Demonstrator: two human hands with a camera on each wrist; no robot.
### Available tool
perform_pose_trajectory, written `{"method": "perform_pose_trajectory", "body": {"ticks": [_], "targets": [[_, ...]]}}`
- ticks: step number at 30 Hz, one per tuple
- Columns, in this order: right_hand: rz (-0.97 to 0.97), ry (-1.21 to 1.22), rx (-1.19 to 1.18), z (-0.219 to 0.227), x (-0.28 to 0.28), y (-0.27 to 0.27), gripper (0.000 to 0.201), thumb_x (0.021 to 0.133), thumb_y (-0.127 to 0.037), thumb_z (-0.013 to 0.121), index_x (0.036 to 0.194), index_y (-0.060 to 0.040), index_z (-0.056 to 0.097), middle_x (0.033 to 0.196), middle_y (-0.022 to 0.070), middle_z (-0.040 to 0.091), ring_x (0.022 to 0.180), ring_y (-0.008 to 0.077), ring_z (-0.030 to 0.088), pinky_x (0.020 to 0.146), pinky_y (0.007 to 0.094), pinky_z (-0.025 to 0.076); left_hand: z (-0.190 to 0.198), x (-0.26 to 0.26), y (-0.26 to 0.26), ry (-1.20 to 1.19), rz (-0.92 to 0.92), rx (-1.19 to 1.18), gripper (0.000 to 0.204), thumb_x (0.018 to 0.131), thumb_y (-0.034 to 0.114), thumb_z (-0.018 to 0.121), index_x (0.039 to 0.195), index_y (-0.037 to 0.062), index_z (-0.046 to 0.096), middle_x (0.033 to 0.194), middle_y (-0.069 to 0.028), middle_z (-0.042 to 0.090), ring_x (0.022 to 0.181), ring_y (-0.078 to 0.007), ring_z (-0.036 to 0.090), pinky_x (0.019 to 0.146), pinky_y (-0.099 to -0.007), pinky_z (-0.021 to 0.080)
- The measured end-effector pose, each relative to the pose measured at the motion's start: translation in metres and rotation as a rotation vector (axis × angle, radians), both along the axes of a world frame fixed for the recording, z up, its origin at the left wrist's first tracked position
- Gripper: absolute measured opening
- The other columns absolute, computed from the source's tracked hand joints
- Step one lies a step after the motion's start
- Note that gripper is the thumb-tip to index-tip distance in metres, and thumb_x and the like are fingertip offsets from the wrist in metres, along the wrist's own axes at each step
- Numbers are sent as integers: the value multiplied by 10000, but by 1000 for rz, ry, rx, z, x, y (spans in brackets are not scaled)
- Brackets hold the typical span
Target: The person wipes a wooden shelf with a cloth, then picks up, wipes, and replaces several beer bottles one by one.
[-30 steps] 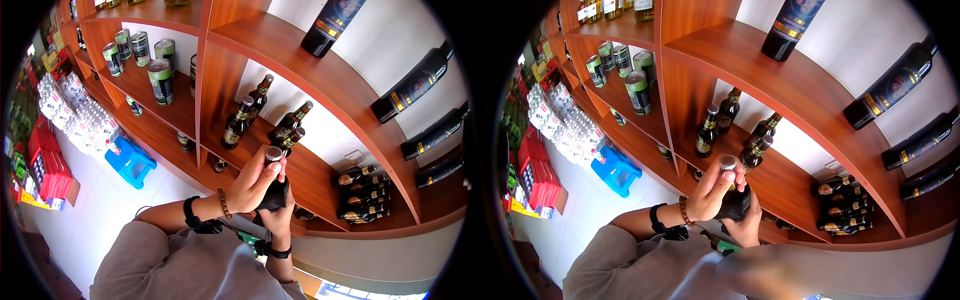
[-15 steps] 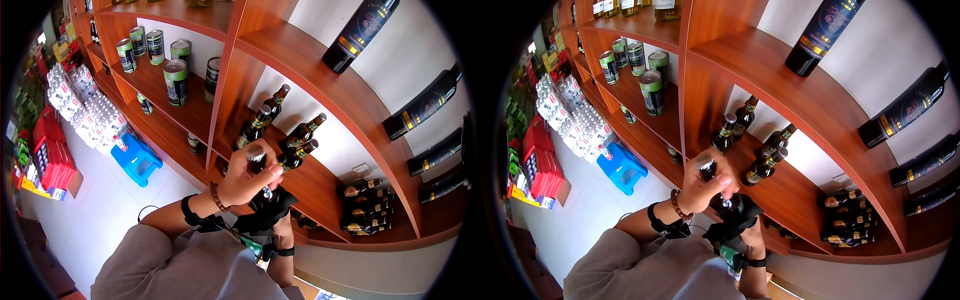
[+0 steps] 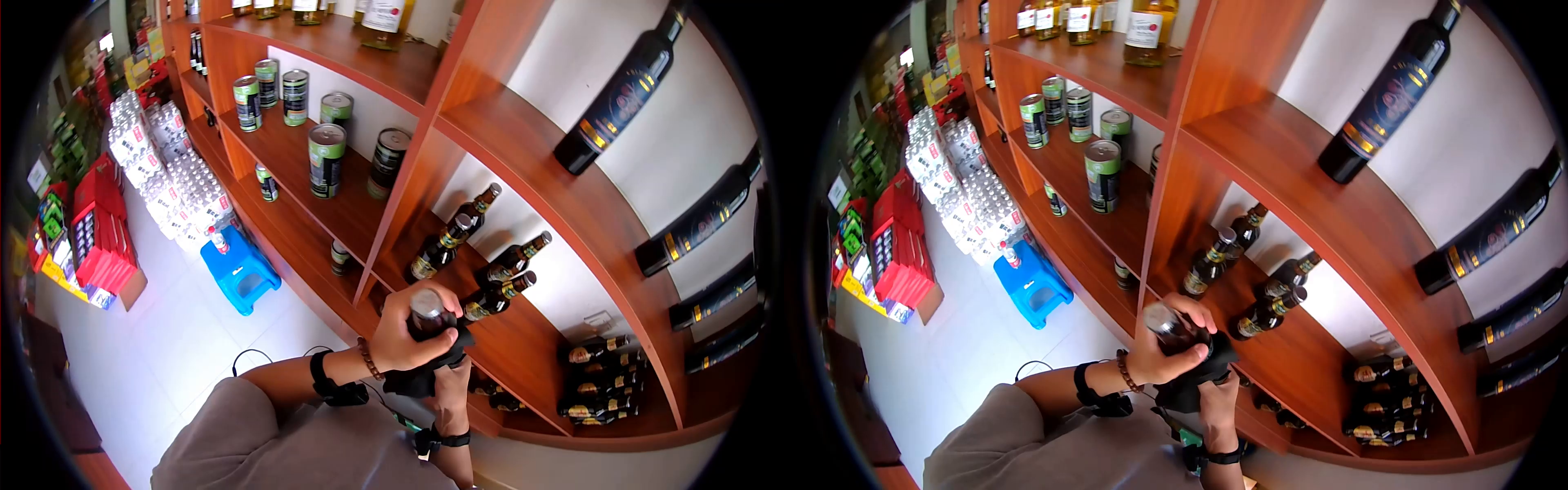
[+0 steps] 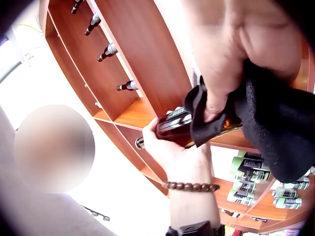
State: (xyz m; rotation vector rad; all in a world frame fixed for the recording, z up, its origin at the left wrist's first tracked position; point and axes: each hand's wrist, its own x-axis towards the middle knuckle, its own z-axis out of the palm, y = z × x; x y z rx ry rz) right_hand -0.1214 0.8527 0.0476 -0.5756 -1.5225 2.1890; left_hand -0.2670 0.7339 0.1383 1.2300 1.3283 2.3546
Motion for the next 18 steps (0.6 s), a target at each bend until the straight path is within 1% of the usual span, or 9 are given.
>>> {"method": "perform_pose_trajectory", "body": {"ticks": [1,5,6,9,10,13,14,15,18], "targets": [[-1,-27,33,1,0,-2,360,1012,-118,853,1302,50,718,1225,85,785,1044,157,763,938,330,623,1,-3,-4,65,15,-64,378,896,47,823,1204,23,606,1115,-151,745,1055,-202,719,940,-356,561],[72,-79,175,-10,13,16,280,1006,-40,835,1251,38,724,1158,67,794,999,142,754,894,313,619,27,-14,-19,61,67,-179,506,847,40,823,1273,25,553,1108,-122,748,993,-185,724,911,-360,574],[77,-99,227,-9,16,20,260,1008,-20,831,1240,29,726,1125,54,798,981,137,751,883,313,617,20,-19,-20,104,121,-239,685,824,76,853,1394,27,476,1096,-125,751,945,-223,757,881,-361,583],[-230,-7,145,17,26,19,206,1028,-6,779,1217,45,715,1101,94,793,970,194,773,840,352,647,19,-23,-29,320,333,-403,856,792,95,883,1495,29,398,1078,-139,753,938,-283,795,843,-358,592],[-171,39,99,38,28,16,247,1039,-36,752,1261,49,685,1117,103,783,973,193,773,832,347,646,11,-22,-29,372,362,-471,996,766,160,921,1573,47,347,1070,-150,767,950,-354,806,805,-396,611],[-155,214,290,71,10,-4,258,1038,-74,742,1255,47,674,1117,109,782,955,196,767,822,342,637,9,-8,-30,395,340,-728,1043,761,241,940,1603,77,346,1071,-143,792,940,-380,805,786,-448,621],[-137,189,362,63,6,-4,274,1018,-79,745,1250,45,666,1140,103,778,949,198,754,831,332,620,6,-1,-24,446,375,-799,1122,760,315,950,1665,107,320,1037,-141,803,900,-389,797,759,-484,617],[39,141,289,67,6,-9,260,1017,-52,743,1248,45,671,1190,97,770,988,185,735,881,311,596,1,3,-21,562,403,-775,1074,855,256,864,1721,39,268,919,-184,751,747,-351,758,637,-451,583],[-145,183,485,68,-18,-17,335,1107,-44,650,1424,57,612,1371,160,722,1225,240,717,1082,363,572,-13,14,-13,521,353,-823,1077,873,81,773,1763,-11,174,947,-207,771,769,-375,767,649,-452,600]]}}
